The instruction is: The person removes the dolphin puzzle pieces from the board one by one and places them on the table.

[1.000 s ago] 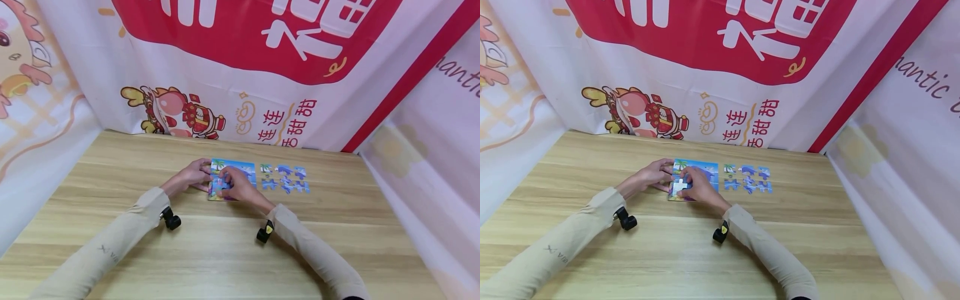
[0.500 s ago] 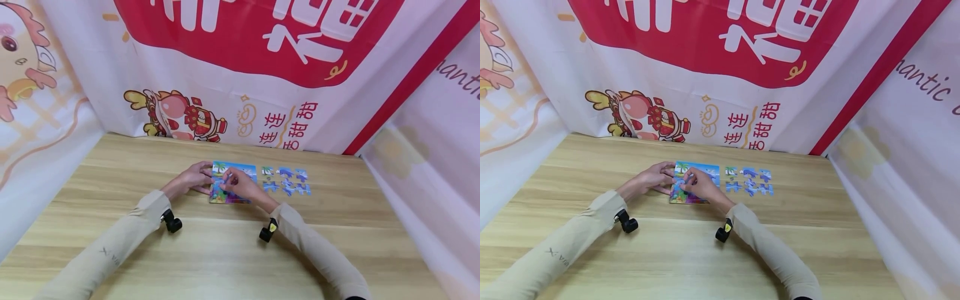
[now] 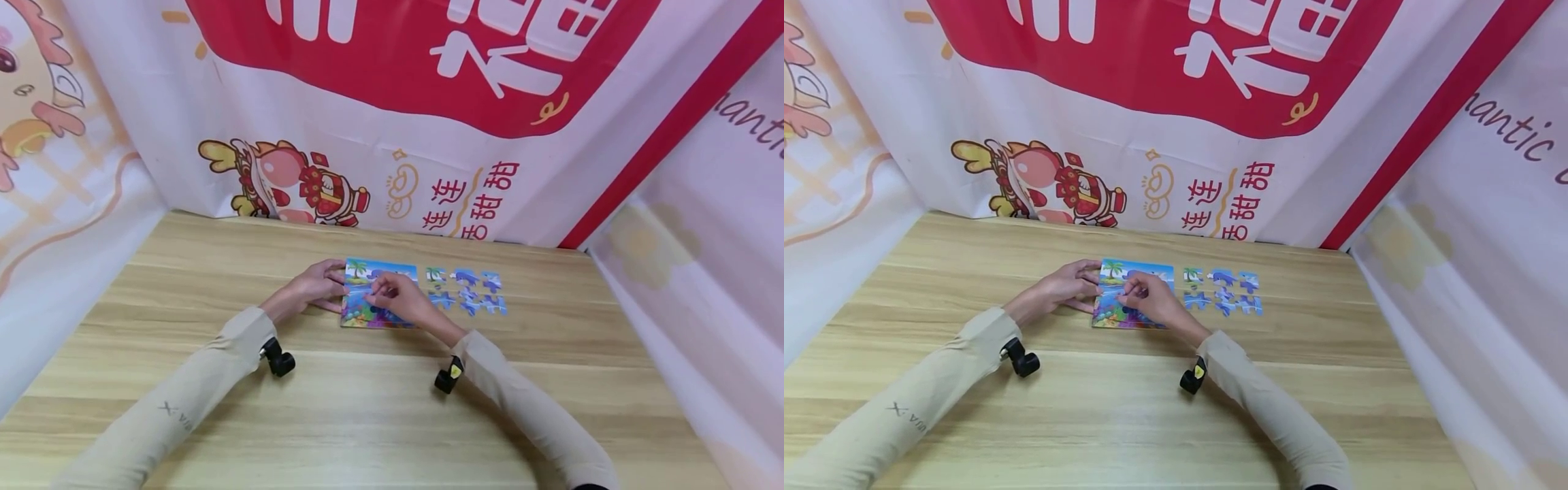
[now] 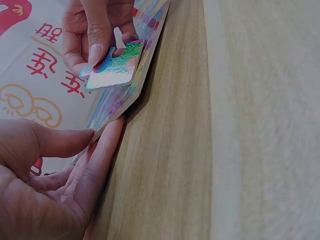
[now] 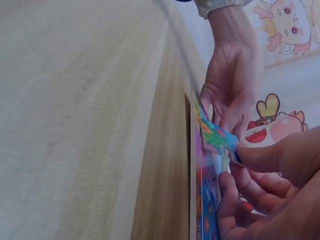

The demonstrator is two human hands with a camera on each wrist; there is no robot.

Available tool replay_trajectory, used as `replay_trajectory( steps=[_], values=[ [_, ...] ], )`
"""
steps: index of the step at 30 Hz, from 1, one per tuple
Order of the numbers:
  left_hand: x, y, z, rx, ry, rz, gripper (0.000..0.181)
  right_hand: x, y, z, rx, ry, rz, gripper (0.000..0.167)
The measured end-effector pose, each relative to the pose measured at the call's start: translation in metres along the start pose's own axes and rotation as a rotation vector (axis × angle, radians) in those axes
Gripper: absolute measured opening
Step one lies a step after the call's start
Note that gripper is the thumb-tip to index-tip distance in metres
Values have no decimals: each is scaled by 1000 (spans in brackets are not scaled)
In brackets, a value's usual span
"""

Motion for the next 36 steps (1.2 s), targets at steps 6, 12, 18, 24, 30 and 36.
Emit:
replay_trajectory(
  steps=[6,12,18,24,30,36],
  values=[
    [0,-1,-2,-6,7,15,77,-2,3,5,6,6,-21,11],
    [0,-2,-2,-10,5,24,78,-5,5,8,37,5,-131,15],
    [-1,1,0,-7,8,2,79,-7,7,7,58,-3,-237,17],
    [0,1,1,-8,3,6,79,-12,14,9,43,9,-219,13],
    [0,1,2,-22,7,0,78,-16,21,12,31,-2,-271,14],
    [2,1,3,-1,-5,3,79,-18,26,16,66,-14,-370,15]
  ],
)
Point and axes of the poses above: each hand's wrist, its own z-axis away from the middle knuckle, its own x-axis out of the palm, y = z × x, the point moved 6 cm from there along -z, towards the middle knuckle, and after that the axes turned 7 degrees about -y, right-handed, at the moved point
